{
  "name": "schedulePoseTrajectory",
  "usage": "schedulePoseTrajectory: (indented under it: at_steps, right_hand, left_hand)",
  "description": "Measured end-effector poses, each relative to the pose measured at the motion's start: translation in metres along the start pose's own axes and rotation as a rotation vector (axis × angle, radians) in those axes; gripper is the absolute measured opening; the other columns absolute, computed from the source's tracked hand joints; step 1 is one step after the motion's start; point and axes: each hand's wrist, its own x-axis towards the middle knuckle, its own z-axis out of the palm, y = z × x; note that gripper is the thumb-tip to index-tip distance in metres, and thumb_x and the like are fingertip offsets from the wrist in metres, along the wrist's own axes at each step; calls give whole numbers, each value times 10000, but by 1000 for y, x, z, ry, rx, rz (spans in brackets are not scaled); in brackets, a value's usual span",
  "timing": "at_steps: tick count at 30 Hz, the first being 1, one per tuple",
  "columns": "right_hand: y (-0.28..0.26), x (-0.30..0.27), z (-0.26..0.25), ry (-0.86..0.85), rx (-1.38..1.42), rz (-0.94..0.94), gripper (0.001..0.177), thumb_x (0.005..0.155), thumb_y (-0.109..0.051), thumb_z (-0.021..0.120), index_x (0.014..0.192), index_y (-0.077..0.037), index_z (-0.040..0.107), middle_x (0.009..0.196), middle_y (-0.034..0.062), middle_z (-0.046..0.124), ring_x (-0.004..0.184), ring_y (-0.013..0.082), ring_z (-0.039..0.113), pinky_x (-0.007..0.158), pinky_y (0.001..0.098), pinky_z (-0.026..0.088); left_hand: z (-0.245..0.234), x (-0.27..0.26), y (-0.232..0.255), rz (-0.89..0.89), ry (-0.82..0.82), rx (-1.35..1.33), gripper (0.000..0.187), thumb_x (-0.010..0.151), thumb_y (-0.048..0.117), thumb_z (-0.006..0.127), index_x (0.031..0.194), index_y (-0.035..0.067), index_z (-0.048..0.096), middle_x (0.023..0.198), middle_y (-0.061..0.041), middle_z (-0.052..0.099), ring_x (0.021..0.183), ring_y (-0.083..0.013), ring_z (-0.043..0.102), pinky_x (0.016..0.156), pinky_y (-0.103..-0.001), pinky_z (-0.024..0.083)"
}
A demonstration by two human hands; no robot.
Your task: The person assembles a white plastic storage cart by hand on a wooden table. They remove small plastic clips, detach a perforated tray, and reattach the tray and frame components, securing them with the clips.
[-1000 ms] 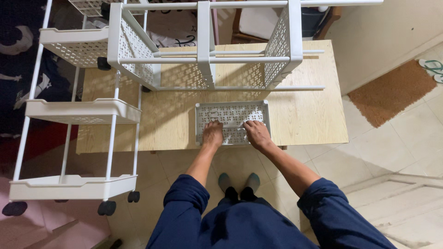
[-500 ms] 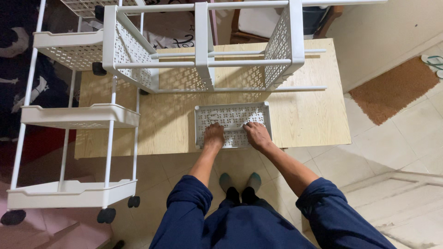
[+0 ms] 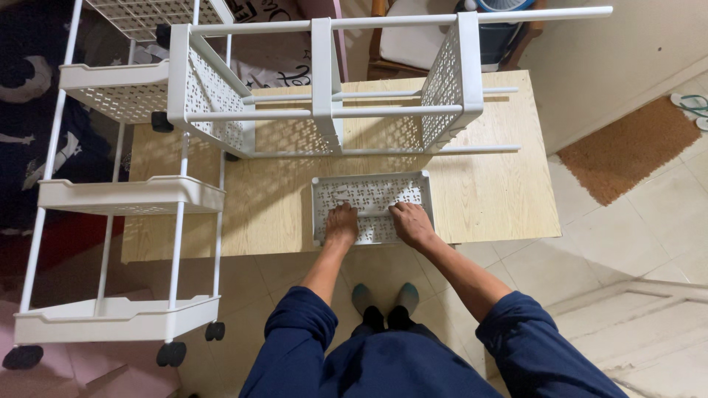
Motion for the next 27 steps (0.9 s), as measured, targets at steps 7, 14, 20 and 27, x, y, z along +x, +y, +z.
schedulePoseTrajectory:
  at_steps: [7, 14, 20, 27]
  right_hand:
    - [-7, -11, -20, 125, 68, -8, 275, 827, -108, 651, 1091, -41, 686, 1061, 140, 685, 997, 331, 655, 884, 443, 496]
    - [-18, -34, -53, 306, 138, 54, 327, 839, -129, 712, 1153, -40, 687, 1171, 152, 691, 1079, 351, 653, 930, 446, 499]
    - [-29, -57, -79, 432, 147, 116, 346, 850, -130, 729, 1183, -42, 697, 1187, 150, 696, 1085, 353, 658, 941, 435, 517]
    - [-41, -74, -113, 533, 158, 171, 348, 844, -115, 747, 1181, -46, 696, 1186, 146, 702, 1072, 351, 666, 929, 428, 524]
  left_hand:
    - [10, 1, -6, 77, 101, 5, 206, 842, 31, 604, 999, 82, 728, 1103, -124, 658, 1129, -297, 608, 1032, -435, 456]
    - [-5, -21, 2, 255, 388, -180, 281, 758, 129, 686, 1016, 32, 735, 1104, -174, 682, 1102, -351, 610, 976, -483, 438]
    - [-36, -54, 30, 303, 378, -282, 280, 793, 157, 715, 1047, 38, 729, 1074, -161, 699, 1056, -347, 649, 981, -459, 486]
    - [-80, -83, 64, 387, 382, -384, 313, 852, 191, 723, 1122, 34, 718, 1089, -128, 686, 1076, -322, 640, 978, -449, 479]
